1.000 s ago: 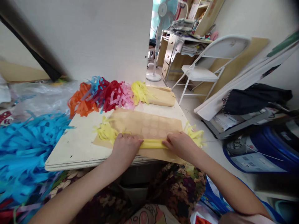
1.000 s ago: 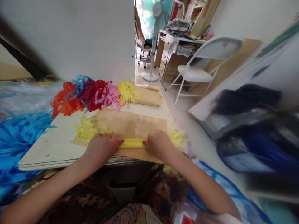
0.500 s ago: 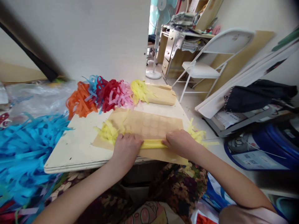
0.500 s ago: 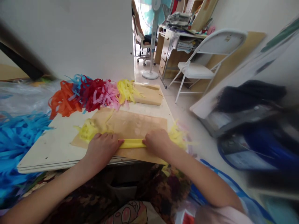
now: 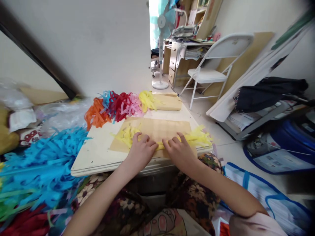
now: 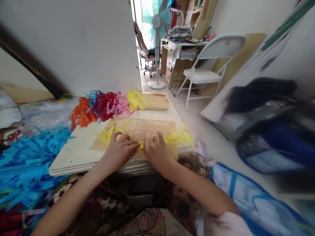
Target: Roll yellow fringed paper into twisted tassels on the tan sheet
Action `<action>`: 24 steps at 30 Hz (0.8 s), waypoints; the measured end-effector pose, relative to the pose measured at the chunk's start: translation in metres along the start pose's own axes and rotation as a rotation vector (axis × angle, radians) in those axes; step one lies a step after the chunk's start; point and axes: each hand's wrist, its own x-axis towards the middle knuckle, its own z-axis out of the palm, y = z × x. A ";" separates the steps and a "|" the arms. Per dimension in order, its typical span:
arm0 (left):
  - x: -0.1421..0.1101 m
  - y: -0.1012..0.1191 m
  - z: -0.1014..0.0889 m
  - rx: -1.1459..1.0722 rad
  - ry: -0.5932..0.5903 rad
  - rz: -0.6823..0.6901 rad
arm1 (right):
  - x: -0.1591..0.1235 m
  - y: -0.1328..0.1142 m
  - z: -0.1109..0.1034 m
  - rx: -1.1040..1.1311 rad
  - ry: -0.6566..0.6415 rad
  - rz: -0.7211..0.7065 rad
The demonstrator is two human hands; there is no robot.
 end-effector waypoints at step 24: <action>-0.031 -0.001 0.005 -0.135 0.052 0.074 | -0.027 -0.010 0.016 0.131 0.105 0.212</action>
